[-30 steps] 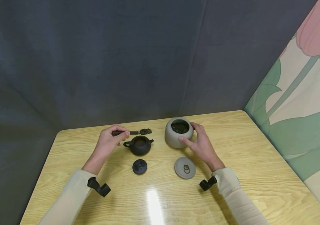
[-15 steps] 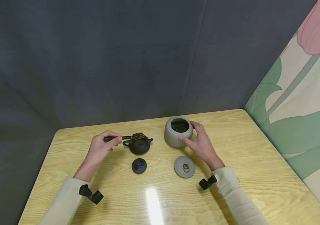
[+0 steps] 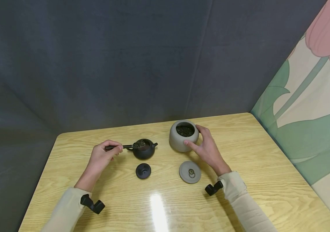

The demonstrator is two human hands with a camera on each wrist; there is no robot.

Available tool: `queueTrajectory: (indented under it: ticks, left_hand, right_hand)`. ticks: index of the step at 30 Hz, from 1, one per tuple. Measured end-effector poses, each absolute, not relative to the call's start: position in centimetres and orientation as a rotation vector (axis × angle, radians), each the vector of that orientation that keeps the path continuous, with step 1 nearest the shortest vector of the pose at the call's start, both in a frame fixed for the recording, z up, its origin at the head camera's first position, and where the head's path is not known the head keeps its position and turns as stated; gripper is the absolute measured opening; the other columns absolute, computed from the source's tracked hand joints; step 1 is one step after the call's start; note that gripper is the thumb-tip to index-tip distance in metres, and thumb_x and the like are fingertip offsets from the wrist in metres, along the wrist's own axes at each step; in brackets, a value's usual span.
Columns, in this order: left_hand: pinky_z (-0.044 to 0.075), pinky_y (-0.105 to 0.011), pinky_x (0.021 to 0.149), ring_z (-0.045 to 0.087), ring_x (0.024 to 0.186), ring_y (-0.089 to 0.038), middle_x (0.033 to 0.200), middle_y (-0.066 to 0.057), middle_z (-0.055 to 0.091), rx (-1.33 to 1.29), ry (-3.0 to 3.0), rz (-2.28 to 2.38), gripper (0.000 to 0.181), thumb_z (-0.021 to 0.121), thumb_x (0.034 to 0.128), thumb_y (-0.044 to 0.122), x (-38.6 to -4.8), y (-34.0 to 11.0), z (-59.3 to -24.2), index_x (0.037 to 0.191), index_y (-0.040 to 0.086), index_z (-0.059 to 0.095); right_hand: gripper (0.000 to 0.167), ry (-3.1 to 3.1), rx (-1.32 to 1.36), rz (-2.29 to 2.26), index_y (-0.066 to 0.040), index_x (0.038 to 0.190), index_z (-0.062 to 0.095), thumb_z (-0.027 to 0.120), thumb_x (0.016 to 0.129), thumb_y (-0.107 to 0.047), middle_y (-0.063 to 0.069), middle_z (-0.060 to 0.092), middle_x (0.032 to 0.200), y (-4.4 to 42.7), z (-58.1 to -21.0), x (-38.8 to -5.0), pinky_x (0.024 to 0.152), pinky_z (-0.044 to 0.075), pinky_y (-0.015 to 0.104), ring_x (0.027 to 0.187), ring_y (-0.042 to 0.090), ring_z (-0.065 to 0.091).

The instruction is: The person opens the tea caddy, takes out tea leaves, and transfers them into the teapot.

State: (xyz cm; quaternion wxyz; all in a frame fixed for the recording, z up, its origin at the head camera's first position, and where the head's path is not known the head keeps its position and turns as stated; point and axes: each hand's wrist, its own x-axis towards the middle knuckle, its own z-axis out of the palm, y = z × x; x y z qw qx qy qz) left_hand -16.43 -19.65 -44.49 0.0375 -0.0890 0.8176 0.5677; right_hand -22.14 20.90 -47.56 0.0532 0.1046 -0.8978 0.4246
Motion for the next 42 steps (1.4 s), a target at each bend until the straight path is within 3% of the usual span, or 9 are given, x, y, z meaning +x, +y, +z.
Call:
queueTrajectory:
  ticks: [10, 18, 22, 29, 36, 42]
  left_hand:
    - [0.057, -0.034, 0.071, 0.069, 0.093, -0.025, 0.092, 0.01, 0.072, -0.279, 2.537, 1.735, 0.029, 0.075, 0.101, 0.027, -16.7, -19.3, -45.2, 0.12, 0.006, 0.074]
    - [0.057, -0.029, 0.075, 0.069, 0.092, -0.011, 0.111, -0.007, 0.076, -0.231, 2.633, 1.674, 0.025, 0.075, 0.1004, 0.023, -17.1, -18.9, -45.4, 0.117, 0.005, 0.075]
    - [0.054, -0.024, 0.074, 0.067, 0.095, -0.012, 0.117, -0.014, 0.075, -0.161, 2.736, 1.574, 0.023, 0.074, 0.1016, 0.024, -17.1, -18.7, -45.3, 0.117, 0.007, 0.076]
    - [0.05, -0.03, 0.079, 0.066, 0.097, -0.022, 0.112, -0.011, 0.076, -0.053, 2.911, 1.381, 0.019, 0.072, 0.1034, 0.026, -16.9, -18.1, -44.9, 0.116, 0.012, 0.077]
    - [0.05, -0.033, 0.07, 0.069, 0.082, -0.02, 0.109, -0.008, 0.08, 0.072, 3.099, 1.153, 0.017, 0.074, 0.1019, 0.024, -16.7, -17.2, -44.9, 0.116, 0.015, 0.078]
    - [0.058, -0.044, 0.072, 0.073, 0.091, -0.026, 0.103, -0.009, 0.08, 0.21, 3.264, 1.017, 0.014, 0.078, 0.0985, 0.019, -16.3, -16.6, -45.1, 0.111, 0.013, 0.079]
  right_hand:
    - [0.091, -2.73, 0.318, 1.3, -0.006, 0.163, 0.038, 0.08, 0.094, -0.049, 0.021, 0.043, 0.161, 21.0, -47.5, -22.1, 0.125, 0.036, 0.062, 0.151, 0.04, 0.044]
    - [0.091, -2.73, 0.313, 1.3, -0.006, 0.163, 0.038, 0.08, 0.094, -0.05, 0.021, 0.042, 0.162, 21.0, -47.3, -22.1, 0.125, 0.036, 0.062, 0.151, 0.04, 0.044]
    - [0.092, -2.731, 0.31, 1.307, -0.006, 0.163, 0.037, 0.08, 0.094, -0.05, 0.021, 0.042, 0.162, 20.9, -47.3, -22.1, 0.125, 0.036, 0.062, 0.151, 0.04, 0.044]
    - [0.092, -2.736, 0.312, 1.315, -0.006, 0.163, 0.037, 0.08, 0.094, -0.05, 0.021, 0.042, 0.162, 20.9, -47.4, -22.1, 0.125, 0.036, 0.062, 0.151, 0.04, 0.044]
    - [0.093, -2.734, 0.307, 1.321, -0.006, 0.163, 0.037, 0.08, 0.094, -0.051, 0.021, 0.041, 0.162, 20.9, -47.4, -22.1, 0.125, 0.035, 0.062, 0.151, 0.039, 0.044]
    - [0.092, -2.738, 0.305, 1.312, -0.006, 0.163, 0.037, 0.08, 0.094, -0.05, 0.021, 0.042, 0.161, 20.9, -47.6, -22.1, 0.125, 0.036, 0.061, 0.151, 0.04, 0.044]
